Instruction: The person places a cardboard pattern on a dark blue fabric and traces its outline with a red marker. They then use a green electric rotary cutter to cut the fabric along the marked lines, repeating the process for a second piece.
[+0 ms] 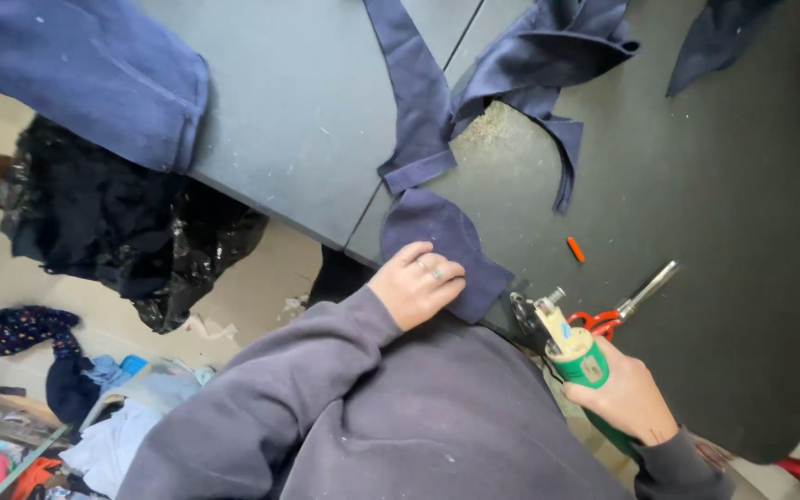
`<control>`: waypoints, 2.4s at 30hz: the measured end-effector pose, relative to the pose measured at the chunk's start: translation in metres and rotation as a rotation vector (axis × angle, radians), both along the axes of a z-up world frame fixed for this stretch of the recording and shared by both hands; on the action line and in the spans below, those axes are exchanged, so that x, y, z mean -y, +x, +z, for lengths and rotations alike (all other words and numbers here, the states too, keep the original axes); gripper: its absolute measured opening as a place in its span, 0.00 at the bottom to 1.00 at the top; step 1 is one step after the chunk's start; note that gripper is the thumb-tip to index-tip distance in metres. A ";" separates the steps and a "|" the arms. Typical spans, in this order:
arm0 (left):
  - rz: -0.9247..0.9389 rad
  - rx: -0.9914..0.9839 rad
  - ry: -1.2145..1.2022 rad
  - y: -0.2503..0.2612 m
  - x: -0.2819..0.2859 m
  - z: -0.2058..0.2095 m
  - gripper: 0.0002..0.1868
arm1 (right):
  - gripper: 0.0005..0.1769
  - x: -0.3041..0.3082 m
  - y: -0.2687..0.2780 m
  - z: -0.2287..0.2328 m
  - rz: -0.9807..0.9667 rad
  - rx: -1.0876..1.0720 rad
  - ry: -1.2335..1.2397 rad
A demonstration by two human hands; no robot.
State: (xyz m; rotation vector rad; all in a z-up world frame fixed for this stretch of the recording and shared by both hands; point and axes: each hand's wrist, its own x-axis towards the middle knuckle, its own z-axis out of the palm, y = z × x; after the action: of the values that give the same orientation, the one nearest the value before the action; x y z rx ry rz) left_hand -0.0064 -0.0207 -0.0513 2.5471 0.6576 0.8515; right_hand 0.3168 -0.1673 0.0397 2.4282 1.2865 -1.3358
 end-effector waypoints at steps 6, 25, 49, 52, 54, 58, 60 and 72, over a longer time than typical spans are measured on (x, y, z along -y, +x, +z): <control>0.024 -0.038 0.010 0.028 0.030 -0.019 0.20 | 0.39 -0.040 0.002 0.003 0.150 0.011 -0.112; 0.093 -0.125 -0.056 0.029 0.037 -0.021 0.21 | 0.41 -0.095 -0.014 0.012 0.362 0.078 -0.169; 0.082 -0.105 -0.090 0.027 0.038 -0.023 0.23 | 0.34 -0.110 -0.020 0.009 0.405 0.027 -0.102; 0.088 -0.102 -0.068 0.027 0.039 -0.026 0.24 | 0.34 -0.113 -0.025 0.009 0.410 0.047 -0.116; 0.087 -0.110 -0.067 0.026 0.038 -0.023 0.24 | 0.35 -0.115 -0.032 0.013 0.412 0.059 -0.120; 0.074 -0.134 -0.085 0.025 0.038 -0.021 0.25 | 0.39 -0.118 -0.041 0.015 0.401 0.075 -0.114; 0.077 -0.128 -0.086 0.025 0.037 -0.023 0.25 | 0.39 -0.120 -0.045 0.014 0.388 0.071 -0.109; 0.055 -0.065 -0.118 0.021 0.035 -0.026 0.23 | 0.37 -0.116 -0.063 0.004 0.308 0.041 -0.045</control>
State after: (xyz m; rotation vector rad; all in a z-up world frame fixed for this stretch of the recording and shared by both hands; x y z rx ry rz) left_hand 0.0149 -0.0553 -0.0777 2.4696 0.7779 0.7276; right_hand 0.2540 -0.0508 0.0437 2.1080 1.5248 -1.2099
